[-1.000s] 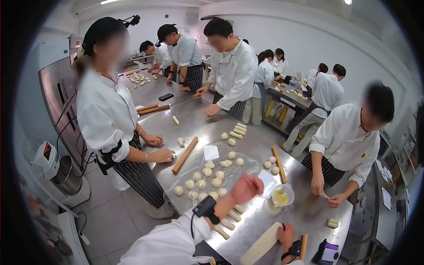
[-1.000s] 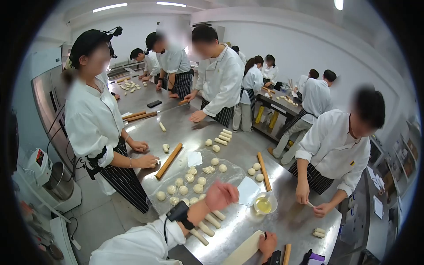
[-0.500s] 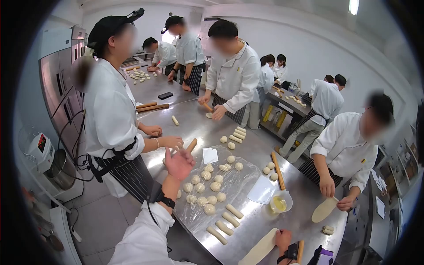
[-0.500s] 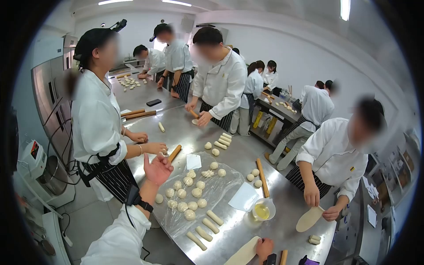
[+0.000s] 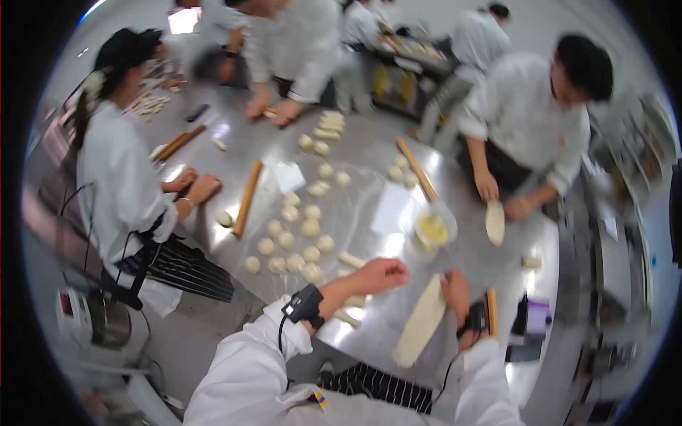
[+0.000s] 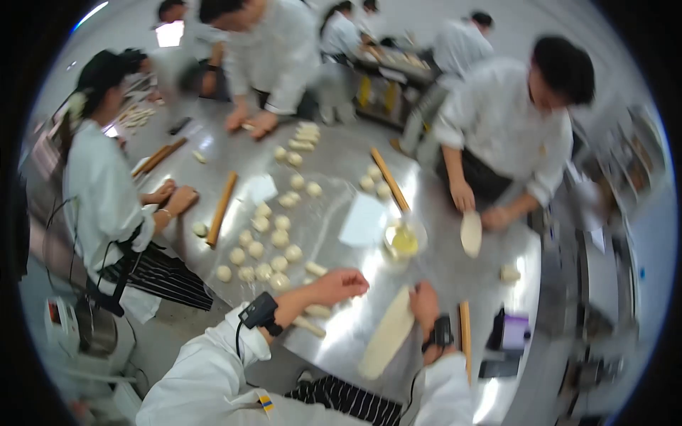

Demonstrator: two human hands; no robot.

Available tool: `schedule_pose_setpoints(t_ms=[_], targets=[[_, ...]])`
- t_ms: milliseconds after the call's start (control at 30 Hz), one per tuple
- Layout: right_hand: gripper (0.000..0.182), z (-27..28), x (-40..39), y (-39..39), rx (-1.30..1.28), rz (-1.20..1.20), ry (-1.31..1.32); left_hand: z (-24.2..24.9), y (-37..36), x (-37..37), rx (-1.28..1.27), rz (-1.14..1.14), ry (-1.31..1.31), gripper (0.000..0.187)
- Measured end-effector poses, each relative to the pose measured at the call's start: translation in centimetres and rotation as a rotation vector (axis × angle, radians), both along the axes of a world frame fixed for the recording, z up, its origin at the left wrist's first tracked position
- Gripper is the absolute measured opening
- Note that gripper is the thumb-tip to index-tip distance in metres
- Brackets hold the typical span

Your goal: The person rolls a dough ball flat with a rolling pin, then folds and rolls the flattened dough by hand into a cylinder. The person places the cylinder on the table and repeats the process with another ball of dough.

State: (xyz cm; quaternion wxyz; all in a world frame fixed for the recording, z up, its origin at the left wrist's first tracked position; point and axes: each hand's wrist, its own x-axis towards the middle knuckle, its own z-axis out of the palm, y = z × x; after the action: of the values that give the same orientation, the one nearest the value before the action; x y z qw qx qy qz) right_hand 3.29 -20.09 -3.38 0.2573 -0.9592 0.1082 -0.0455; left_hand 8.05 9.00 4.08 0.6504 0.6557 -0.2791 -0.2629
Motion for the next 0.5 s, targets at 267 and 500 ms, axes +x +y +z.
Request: schedule_pose_setpoints(t_ms=[267,500], targets=[[0.015,2.0,-0.1,-0.1,0.102,0.117,-0.042,-5.1,-11.7,0.5,0.482,0.013,-0.594,0.038],[0.018,3.4,-1.4,-1.9,0.493,0.135,0.021,-5.4,-13.3,4.3,0.457,-0.216,-0.830,0.022]])
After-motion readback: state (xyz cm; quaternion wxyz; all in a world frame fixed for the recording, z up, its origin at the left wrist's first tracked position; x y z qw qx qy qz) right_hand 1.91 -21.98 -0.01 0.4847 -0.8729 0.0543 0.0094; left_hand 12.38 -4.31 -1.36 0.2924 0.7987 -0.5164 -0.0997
